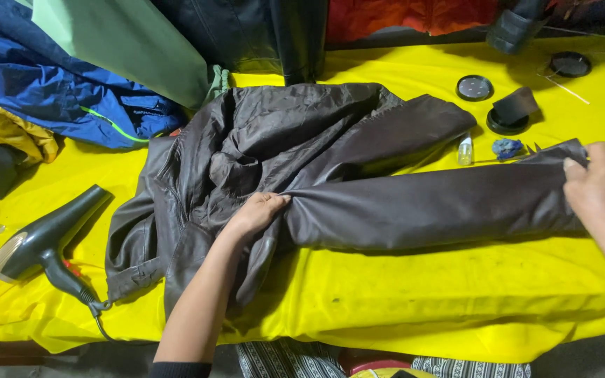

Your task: Applying a liquid finish to a leather jacket, drying it with a hair dryer, and buffing the surface by hand.

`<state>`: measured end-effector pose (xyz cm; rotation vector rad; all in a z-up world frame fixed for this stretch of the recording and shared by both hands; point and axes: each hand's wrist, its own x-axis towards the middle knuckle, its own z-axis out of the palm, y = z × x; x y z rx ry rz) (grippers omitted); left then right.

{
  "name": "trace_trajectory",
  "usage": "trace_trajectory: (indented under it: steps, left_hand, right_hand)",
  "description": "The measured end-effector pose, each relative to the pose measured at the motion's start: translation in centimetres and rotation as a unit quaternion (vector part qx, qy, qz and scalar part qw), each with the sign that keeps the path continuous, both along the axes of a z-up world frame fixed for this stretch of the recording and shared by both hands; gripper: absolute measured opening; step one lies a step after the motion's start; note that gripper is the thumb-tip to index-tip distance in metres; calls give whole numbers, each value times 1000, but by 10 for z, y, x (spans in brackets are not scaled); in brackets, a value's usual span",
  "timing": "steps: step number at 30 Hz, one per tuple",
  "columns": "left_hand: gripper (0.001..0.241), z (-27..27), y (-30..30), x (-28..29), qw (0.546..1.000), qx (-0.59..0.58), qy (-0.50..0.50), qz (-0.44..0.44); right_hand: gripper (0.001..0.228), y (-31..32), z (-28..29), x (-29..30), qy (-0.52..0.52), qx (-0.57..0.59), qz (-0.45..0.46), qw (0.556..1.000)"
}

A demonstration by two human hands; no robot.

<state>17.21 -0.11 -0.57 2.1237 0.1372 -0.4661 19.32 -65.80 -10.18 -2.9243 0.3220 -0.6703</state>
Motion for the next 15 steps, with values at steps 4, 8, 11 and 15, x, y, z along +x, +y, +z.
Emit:
trace_trajectory:
  steps: [4, 8, 11, 15]
  left_hand:
    - [23, -21, -4, 11, 995, -49, 8, 81]
    - [32, 4, -14, 7, 995, 11, 56, 85]
    - [39, 10, -16, 8, 994, 60, 71, 58]
    - [31, -34, 5, 6, 997, -25, -57, 35]
  right_hand:
    - [44, 35, 8, 1, 29, -36, -27, 999]
    - [72, 96, 42, -25, -96, -91, 33, 991]
    - [50, 183, 76, -47, -107, 1, 216, 971]
    - [41, 274, 88, -50, 69, 133, 415, 897]
